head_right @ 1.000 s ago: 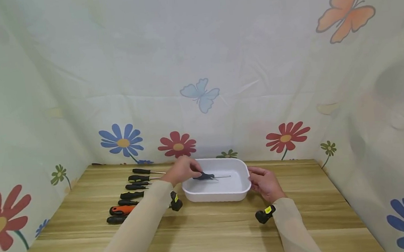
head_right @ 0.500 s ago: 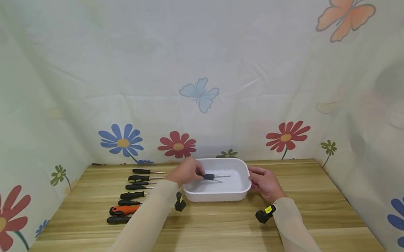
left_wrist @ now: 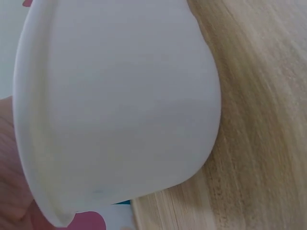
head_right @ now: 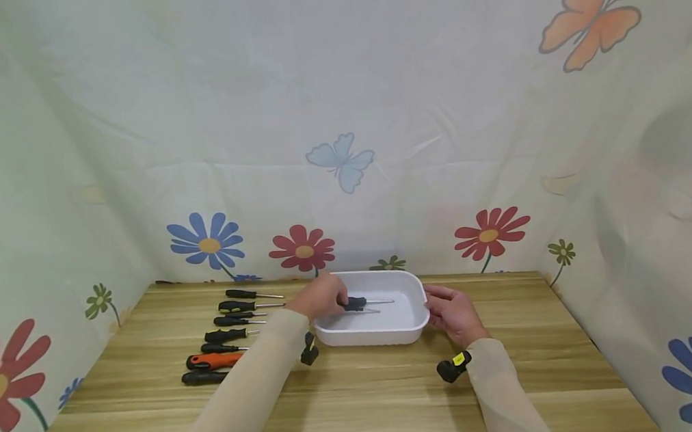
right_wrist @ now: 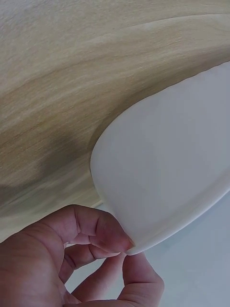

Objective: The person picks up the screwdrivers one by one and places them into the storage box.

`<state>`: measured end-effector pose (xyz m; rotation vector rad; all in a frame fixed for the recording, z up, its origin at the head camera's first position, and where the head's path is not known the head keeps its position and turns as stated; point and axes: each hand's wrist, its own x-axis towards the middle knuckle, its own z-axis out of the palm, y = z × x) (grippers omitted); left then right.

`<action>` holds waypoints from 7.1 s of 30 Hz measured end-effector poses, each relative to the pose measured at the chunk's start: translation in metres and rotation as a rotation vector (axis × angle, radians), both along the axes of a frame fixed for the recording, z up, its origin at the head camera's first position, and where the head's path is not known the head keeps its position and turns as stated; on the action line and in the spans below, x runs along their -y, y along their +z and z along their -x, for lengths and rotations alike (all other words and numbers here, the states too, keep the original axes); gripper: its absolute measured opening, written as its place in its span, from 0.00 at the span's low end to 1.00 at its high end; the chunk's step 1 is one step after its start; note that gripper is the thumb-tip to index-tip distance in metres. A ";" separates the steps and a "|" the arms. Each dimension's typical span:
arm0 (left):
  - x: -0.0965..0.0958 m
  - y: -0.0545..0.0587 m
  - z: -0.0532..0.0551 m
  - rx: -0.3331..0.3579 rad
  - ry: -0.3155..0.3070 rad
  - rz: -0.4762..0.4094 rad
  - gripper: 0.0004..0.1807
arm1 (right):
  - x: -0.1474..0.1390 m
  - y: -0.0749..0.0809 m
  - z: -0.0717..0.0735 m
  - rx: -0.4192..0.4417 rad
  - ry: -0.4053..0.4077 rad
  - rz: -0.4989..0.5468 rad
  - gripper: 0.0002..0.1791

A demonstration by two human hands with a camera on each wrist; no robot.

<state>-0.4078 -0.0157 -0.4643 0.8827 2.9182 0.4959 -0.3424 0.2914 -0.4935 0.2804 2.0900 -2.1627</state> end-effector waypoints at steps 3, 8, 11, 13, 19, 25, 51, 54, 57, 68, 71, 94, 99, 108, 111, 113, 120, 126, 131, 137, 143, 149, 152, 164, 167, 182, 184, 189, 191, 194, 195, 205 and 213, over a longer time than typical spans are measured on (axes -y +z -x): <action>0.000 0.001 -0.001 0.015 0.004 0.006 0.03 | -0.001 0.000 0.000 -0.005 0.007 -0.006 0.26; 0.000 0.000 -0.001 0.000 -0.012 0.032 0.04 | -0.001 0.000 0.000 0.000 0.004 -0.013 0.26; 0.000 -0.002 0.000 -0.038 -0.029 0.061 0.06 | -0.001 0.000 0.000 0.000 0.001 -0.010 0.25; -0.001 -0.002 -0.001 -0.061 -0.037 0.076 0.09 | 0.000 0.000 0.001 -0.003 0.002 -0.006 0.25; -0.003 -0.006 0.000 -0.081 -0.028 0.109 0.14 | 0.000 0.001 0.000 0.006 -0.002 -0.008 0.25; -0.004 -0.007 0.000 -0.088 -0.030 0.137 0.13 | 0.000 0.001 0.000 0.015 0.004 -0.010 0.25; 0.001 -0.009 0.000 -0.093 -0.041 0.096 0.12 | 0.003 0.000 0.000 -0.004 0.003 -0.024 0.24; 0.002 -0.006 -0.001 -0.088 -0.042 0.092 0.11 | 0.003 0.000 -0.001 -0.010 0.010 -0.039 0.24; 0.005 -0.005 -0.001 -0.083 -0.052 0.085 0.10 | 0.003 0.001 -0.002 -0.006 0.007 -0.048 0.24; 0.021 0.001 -0.003 -0.019 -0.100 -0.008 0.05 | 0.004 0.002 -0.003 -0.009 0.005 -0.041 0.25; 0.026 0.005 -0.006 -0.030 -0.119 -0.042 0.05 | 0.004 0.004 -0.004 -0.011 0.009 -0.041 0.25; 0.081 0.016 -0.046 -0.088 -0.103 -0.241 0.13 | 0.001 0.000 -0.003 -0.018 0.003 -0.026 0.26; 0.092 0.017 -0.056 -0.107 -0.095 -0.275 0.12 | 0.001 0.000 -0.002 -0.017 0.000 -0.015 0.25; 0.110 0.018 -0.073 -0.125 -0.126 -0.336 0.11 | 0.000 0.001 -0.004 -0.032 0.023 -0.011 0.26; 0.114 0.017 -0.077 -0.159 -0.136 -0.343 0.11 | 0.000 0.002 -0.004 -0.031 0.017 -0.006 0.26; 0.117 0.017 -0.081 -0.172 -0.139 -0.353 0.11 | -0.001 0.003 -0.005 -0.032 0.018 -0.008 0.26; 0.131 0.016 -0.098 -0.188 -0.104 -0.383 0.11 | 0.000 0.002 -0.004 -0.030 0.014 -0.013 0.26; 0.142 0.013 -0.111 -0.185 -0.069 -0.391 0.11 | 0.002 0.001 -0.004 -0.031 0.006 -0.011 0.26; 0.152 0.009 -0.120 -0.191 -0.084 -0.407 0.10 | 0.003 0.000 -0.004 -0.033 0.013 -0.010 0.26; 0.168 -0.002 -0.128 -0.202 -0.076 -0.446 0.13 | 0.002 -0.001 -0.005 -0.033 0.007 -0.012 0.26; 0.187 -0.018 -0.133 -0.210 -0.042 -0.487 0.15 | 0.003 0.000 -0.005 -0.043 0.003 -0.004 0.26; 0.206 -0.025 -0.140 -0.195 0.006 -0.508 0.18 | 0.003 -0.001 -0.004 -0.053 0.006 0.001 0.26; 0.215 -0.028 -0.143 -0.197 0.029 -0.503 0.19 | 0.003 -0.002 -0.004 -0.053 0.003 0.004 0.26; 0.246 -0.041 -0.144 -0.153 0.105 -0.449 0.15 | 0.001 -0.003 -0.002 -0.037 0.000 -0.011 0.25; 0.251 -0.041 -0.145 -0.121 0.151 -0.391 0.15 | 0.001 -0.003 -0.002 -0.038 0.000 -0.011 0.25; 0.276 -0.048 -0.144 -0.159 0.159 -0.353 0.16 | 0.000 -0.004 0.000 -0.034 0.002 0.004 0.26; 0.277 -0.046 -0.145 -0.155 0.174 -0.346 0.15 | 0.000 -0.003 0.000 -0.033 -0.002 0.004 0.26; 0.279 -0.043 -0.146 -0.124 0.210 -0.297 0.11 | 0.000 -0.003 0.000 -0.029 0.000 -0.002 0.25; 0.280 -0.043 -0.146 -0.109 0.215 -0.286 0.10 | 0.000 -0.004 0.000 -0.027 0.006 -0.004 0.25; 0.280 -0.045 -0.144 -0.091 0.229 -0.276 0.10 | 0.000 -0.004 0.001 -0.025 0.005 -0.002 0.25; 0.280 -0.045 -0.144 -0.086 0.235 -0.275 0.10 | 0.000 -0.004 0.001 -0.023 0.004 -0.002 0.25; 0.276 -0.045 -0.144 -0.079 0.250 -0.226 0.12 | 0.001 -0.004 -0.001 -0.048 0.008 0.004 0.25; 0.274 -0.049 -0.142 -0.053 0.232 -0.186 0.15 | 0.002 -0.005 -0.002 -0.055 -0.001 0.024 0.25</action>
